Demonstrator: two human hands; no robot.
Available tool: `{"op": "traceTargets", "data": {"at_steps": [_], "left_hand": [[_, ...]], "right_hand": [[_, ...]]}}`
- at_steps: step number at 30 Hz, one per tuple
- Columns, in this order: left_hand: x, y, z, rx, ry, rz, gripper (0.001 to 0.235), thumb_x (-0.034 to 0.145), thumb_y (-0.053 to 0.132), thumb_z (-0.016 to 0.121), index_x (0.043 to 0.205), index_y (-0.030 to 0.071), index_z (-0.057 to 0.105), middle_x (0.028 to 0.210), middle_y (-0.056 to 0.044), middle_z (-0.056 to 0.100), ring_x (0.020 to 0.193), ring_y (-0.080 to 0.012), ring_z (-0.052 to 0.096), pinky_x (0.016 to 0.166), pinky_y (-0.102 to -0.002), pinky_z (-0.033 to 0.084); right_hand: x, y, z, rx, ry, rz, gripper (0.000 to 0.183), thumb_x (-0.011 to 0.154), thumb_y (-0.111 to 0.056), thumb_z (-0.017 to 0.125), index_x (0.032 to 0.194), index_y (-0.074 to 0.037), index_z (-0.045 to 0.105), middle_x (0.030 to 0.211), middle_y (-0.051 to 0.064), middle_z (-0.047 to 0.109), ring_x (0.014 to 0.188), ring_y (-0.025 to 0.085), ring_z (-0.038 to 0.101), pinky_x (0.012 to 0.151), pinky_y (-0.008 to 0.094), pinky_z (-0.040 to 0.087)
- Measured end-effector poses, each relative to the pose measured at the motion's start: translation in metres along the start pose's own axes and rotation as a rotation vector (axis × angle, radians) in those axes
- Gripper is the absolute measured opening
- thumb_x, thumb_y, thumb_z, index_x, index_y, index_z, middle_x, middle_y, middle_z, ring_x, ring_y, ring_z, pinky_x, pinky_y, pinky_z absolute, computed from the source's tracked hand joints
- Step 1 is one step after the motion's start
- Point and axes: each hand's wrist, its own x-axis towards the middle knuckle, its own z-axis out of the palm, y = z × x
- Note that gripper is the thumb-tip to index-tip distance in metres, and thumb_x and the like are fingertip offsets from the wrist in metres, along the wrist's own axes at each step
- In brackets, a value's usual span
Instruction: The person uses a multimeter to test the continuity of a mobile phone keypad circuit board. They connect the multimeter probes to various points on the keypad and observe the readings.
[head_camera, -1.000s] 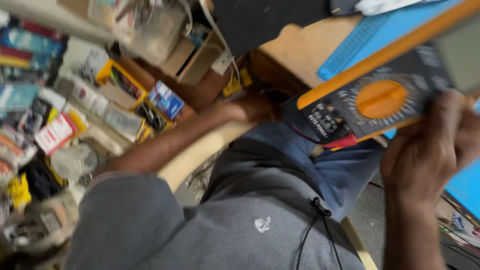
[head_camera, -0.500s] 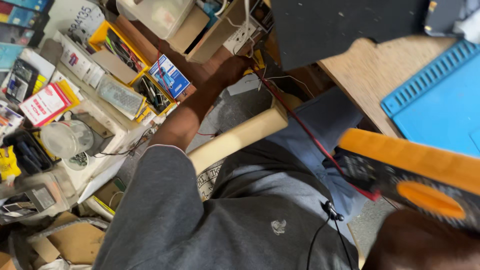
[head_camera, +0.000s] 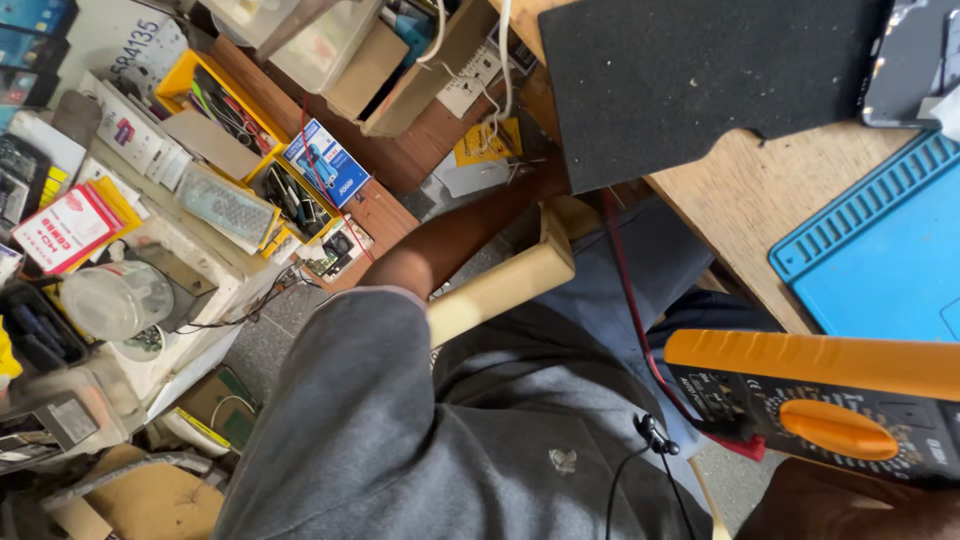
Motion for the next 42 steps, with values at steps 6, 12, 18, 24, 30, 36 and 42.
{"op": "traceTargets", "data": {"at_steps": [6,12,18,24,30,36,42], "left_hand": [[-0.002,0.033,-0.017,0.048,-0.042,-0.084,0.023,0.087,0.003,0.063,0.105,0.008,0.075,0.102,-0.015,0.074,0.096,-0.0322,0.071,0.083,-0.044,0.055],[0.014,0.206,-0.084,-0.154,-0.204,0.23,0.016,0.088,0.008,0.066,0.102,0.007,0.075,0.096,-0.015,0.073,0.091,-0.0329,0.07,0.078,-0.045,0.054],[-0.028,0.334,-0.158,-0.195,-0.335,0.361,0.011,0.092,0.014,0.069,0.096,0.004,0.071,0.105,-0.008,0.077,0.09,-0.0299,0.071,0.077,-0.042,0.055],[-0.036,0.38,-0.174,-0.049,-0.256,0.494,0.022,0.089,0.016,0.072,0.107,0.005,0.076,0.095,-0.007,0.074,0.087,-0.0281,0.068,0.079,-0.041,0.049],[-0.049,0.388,-0.155,-0.194,0.024,0.074,0.02,0.093,0.029,0.078,0.106,0.015,0.078,0.087,0.0,0.078,0.077,-0.0165,0.067,0.065,-0.034,0.056],[-0.028,0.41,-0.132,0.06,0.189,0.349,0.088,0.071,0.039,0.091,0.145,0.01,0.056,0.121,-0.015,0.061,0.095,-0.0282,0.071,0.073,-0.039,0.059],[-0.017,0.417,-0.13,0.029,0.208,0.421,0.084,0.075,0.036,0.09,0.147,0.013,0.055,0.153,-0.012,0.054,0.111,-0.0288,0.074,0.085,-0.037,0.061]], "right_hand": [[0.034,-0.038,-0.001,0.212,-0.073,0.233,0.043,0.108,-0.001,0.048,0.15,0.006,0.045,0.125,0.014,0.061,0.109,0.02,0.06,0.096,0.031,0.053],[0.11,-0.113,0.015,0.566,-0.196,0.539,0.046,0.106,-0.001,0.049,0.151,0.007,0.043,0.129,0.011,0.063,0.111,0.018,0.061,0.1,0.029,0.052],[0.136,-0.139,0.045,0.599,-0.352,0.466,0.071,0.105,-0.009,0.052,0.166,0.001,0.018,0.152,0.014,0.056,0.131,0.017,0.058,0.11,0.029,0.046],[0.157,-0.15,0.036,-0.355,-0.496,0.112,0.039,0.099,-0.017,0.073,0.136,-0.005,0.065,0.102,0.016,0.076,0.069,0.019,0.069,0.065,0.035,0.054],[0.152,-0.175,0.011,-0.391,-0.481,-0.222,0.009,0.098,-0.014,0.077,0.103,-0.006,0.078,0.088,0.012,0.07,0.067,0.023,0.067,0.062,0.037,0.053],[0.123,-0.194,0.034,-0.553,-0.435,-0.236,0.024,0.086,-0.029,0.083,0.085,-0.007,0.074,0.083,0.01,0.062,0.073,0.027,0.065,0.061,0.042,0.051],[0.113,-0.191,0.038,-0.527,-0.351,-0.096,0.024,0.09,-0.025,0.08,0.08,-0.006,0.07,0.085,0.01,0.059,0.07,0.025,0.064,0.062,0.041,0.052]]}}
